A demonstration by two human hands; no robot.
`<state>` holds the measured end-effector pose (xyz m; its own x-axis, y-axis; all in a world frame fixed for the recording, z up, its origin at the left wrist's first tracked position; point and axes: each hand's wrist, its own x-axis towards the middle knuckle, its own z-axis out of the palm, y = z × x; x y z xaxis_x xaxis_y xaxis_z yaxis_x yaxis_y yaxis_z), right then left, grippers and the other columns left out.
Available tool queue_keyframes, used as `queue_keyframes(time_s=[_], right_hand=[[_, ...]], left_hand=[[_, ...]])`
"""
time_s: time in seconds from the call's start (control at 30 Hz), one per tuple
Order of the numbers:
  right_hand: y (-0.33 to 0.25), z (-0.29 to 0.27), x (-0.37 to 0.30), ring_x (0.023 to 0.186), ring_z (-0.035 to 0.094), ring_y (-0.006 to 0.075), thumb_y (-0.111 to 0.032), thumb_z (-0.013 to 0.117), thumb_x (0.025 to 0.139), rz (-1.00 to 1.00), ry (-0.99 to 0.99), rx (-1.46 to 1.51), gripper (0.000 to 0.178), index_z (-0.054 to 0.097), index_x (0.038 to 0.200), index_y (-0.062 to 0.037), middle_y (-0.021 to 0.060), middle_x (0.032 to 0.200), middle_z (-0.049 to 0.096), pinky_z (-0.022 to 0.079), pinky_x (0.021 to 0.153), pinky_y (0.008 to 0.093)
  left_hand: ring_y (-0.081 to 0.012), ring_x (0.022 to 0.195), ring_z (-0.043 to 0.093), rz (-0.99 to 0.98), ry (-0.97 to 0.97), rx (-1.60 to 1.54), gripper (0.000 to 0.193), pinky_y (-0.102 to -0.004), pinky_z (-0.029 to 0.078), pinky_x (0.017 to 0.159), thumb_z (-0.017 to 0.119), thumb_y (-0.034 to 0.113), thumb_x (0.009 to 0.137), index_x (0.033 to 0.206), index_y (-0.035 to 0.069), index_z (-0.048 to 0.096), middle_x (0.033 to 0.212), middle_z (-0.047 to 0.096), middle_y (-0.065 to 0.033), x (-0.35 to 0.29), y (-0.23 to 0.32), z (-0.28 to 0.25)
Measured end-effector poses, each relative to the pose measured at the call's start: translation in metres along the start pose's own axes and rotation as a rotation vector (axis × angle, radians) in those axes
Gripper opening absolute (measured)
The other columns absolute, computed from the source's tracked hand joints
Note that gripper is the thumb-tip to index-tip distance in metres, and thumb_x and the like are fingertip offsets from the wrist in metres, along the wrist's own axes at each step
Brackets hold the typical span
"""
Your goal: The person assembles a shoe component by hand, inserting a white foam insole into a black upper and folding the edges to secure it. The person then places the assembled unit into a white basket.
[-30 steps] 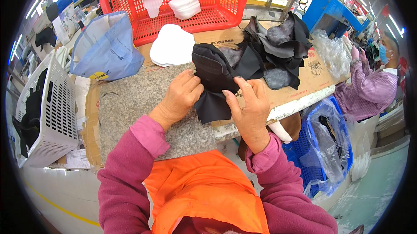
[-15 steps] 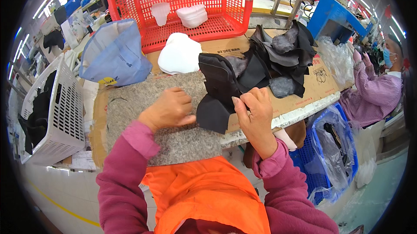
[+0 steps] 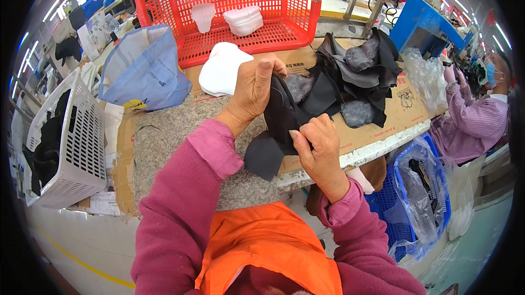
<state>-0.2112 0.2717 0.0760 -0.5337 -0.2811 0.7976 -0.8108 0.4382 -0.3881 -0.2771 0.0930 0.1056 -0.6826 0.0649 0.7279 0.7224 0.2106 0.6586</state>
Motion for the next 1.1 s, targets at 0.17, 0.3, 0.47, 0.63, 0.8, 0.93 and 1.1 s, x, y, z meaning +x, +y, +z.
queue_keyframes(time_s=[0.17,0.3,0.47,0.63,0.8,0.93,1.1], right_hand=[[0.004,-0.006,0.006,0.067,0.044,0.0257,-0.004,0.072,0.076,-0.086,-0.037,-0.092,0.019,0.054,0.07,-0.0064,0.0057,0.065,0.045,0.033,0.064,0.0364],[0.003,0.002,0.011,0.065,0.044,0.0254,-0.003,0.072,0.075,-0.064,-0.029,-0.057,0.02,0.053,0.068,-0.007,0.0053,0.064,0.044,0.032,0.065,0.0363],[0.008,0.004,0.01,0.062,0.043,0.0252,-0.001,0.071,0.074,-0.07,-0.01,-0.035,0.023,0.05,0.067,-0.0072,0.0051,0.062,0.043,0.032,0.064,0.0362],[0.007,0.006,0.014,0.064,0.044,0.0239,-0.004,0.072,0.075,-0.069,-0.063,-0.061,0.023,0.05,0.067,-0.0087,0.0041,0.064,0.044,0.031,0.065,0.0368],[0.002,-0.001,0.02,0.064,0.045,0.0236,-0.005,0.071,0.077,-0.105,-0.052,-0.067,0.024,0.05,0.067,-0.0094,0.0042,0.063,0.044,0.03,0.065,0.037],[-0.001,0.006,0.022,0.061,0.043,0.0246,0.001,0.072,0.073,-0.079,-0.058,-0.046,0.028,0.047,0.066,-0.0078,0.0043,0.061,0.042,0.032,0.064,0.0365],[-0.003,0.0,0.012,0.064,0.045,0.0236,-0.006,0.072,0.076,-0.128,-0.106,-0.13,0.027,0.047,0.068,-0.0101,0.0029,0.063,0.043,0.03,0.065,0.0372]], left_hand=[[-0.0134,0.066,0.054,-0.113,0.006,-0.095,0.082,-0.027,0.043,0.062,0.02,0.066,0.1,0.077,-0.002,0.061,0.068,0.058,-0.0062,0.007,-0.014,-0.005],[-0.0118,0.06,0.051,-0.134,-0.023,-0.043,0.09,-0.027,0.041,0.057,0.017,0.073,0.096,0.072,-0.001,0.061,0.064,0.057,-0.0038,0.0,-0.018,-0.001],[-0.0108,0.056,0.049,-0.136,-0.026,-0.061,0.091,-0.0261,0.038,0.054,0.013,0.075,0.094,0.07,0.0,0.059,0.063,0.056,-0.0031,0.006,-0.025,-0.006],[-0.0097,0.054,0.051,-0.137,0.025,-0.077,0.091,-0.0253,0.039,0.052,0.011,0.073,0.096,0.066,0.001,0.059,0.059,0.056,-0.0018,0.002,-0.031,0.0],[-0.01,0.052,0.05,-0.139,0.012,-0.096,0.092,-0.0256,0.038,0.05,0.011,0.073,0.096,0.065,0.001,0.059,0.056,0.055,-0.0011,0.007,-0.039,-0.005],[-0.0119,0.055,0.048,-0.143,-0.005,-0.146,0.091,-0.0266,0.038,0.054,0.013,0.075,0.094,0.064,0.001,0.055,0.058,0.052,-0.0028,0.007,-0.04,-0.003],[-0.0122,0.055,0.046,-0.086,-0.031,-0.143,0.089,-0.0274,0.037,0.054,0.014,0.072,0.096,0.063,0.0,0.055,0.057,0.05,-0.0032,0.008,-0.042,-0.004]])
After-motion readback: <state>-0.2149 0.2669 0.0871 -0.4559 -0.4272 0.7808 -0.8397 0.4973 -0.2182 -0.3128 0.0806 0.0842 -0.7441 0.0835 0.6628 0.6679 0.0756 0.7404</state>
